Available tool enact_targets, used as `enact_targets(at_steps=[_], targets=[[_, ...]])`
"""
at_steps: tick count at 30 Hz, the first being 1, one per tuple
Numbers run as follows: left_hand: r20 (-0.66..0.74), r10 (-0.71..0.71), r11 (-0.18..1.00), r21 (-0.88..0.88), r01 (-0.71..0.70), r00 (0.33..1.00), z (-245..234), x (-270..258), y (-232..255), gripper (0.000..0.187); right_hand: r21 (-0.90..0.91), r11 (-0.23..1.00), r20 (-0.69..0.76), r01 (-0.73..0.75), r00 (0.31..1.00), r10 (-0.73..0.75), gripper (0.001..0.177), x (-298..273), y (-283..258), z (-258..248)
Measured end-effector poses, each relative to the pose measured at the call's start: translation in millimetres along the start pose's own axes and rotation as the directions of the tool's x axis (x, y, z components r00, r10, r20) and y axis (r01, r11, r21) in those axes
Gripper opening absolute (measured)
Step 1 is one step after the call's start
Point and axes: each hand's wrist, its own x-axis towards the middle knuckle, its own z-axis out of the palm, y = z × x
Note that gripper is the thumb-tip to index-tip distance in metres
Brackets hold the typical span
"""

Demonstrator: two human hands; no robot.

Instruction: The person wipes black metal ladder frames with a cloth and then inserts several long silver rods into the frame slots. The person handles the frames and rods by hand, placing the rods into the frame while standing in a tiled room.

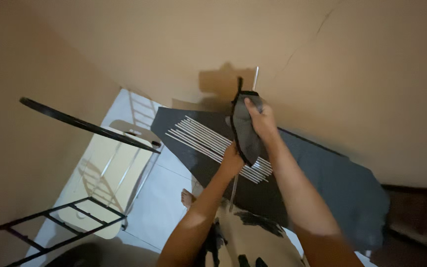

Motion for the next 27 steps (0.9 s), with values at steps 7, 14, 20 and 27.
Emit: enact_targets(at_steps=[7, 14, 20, 27], targets=[[-0.148, 0.147, 0.963, 0.245, -0.108, 0.978, -20, -24, -40, 0.044, 0.188, 0.976, -0.216, -0.11, 0.965, 0.15, 0.073, -1, 5, -2], [-0.131, -0.033, 0.986, 0.161, 0.054, 0.991, -42, 13, -25, 0.054, -0.421, 0.907, 0.005, 0.006, 1.0, -0.005, 0.076, -43, 41, 42], [-0.139, 0.188, 0.868, -0.44, -0.231, 0.972, -76, 62, -1, 0.053, -0.512, 0.82, 0.234, 0.256, 0.96, -0.154, 0.047, -52, 42, 33], [-0.369, 0.217, 0.715, -0.57, -0.404, 0.904, -94, 154, -15, 0.026, -0.656, 0.689, 0.363, 0.307, 0.929, -0.068, 0.039, -80, 69, 35]])
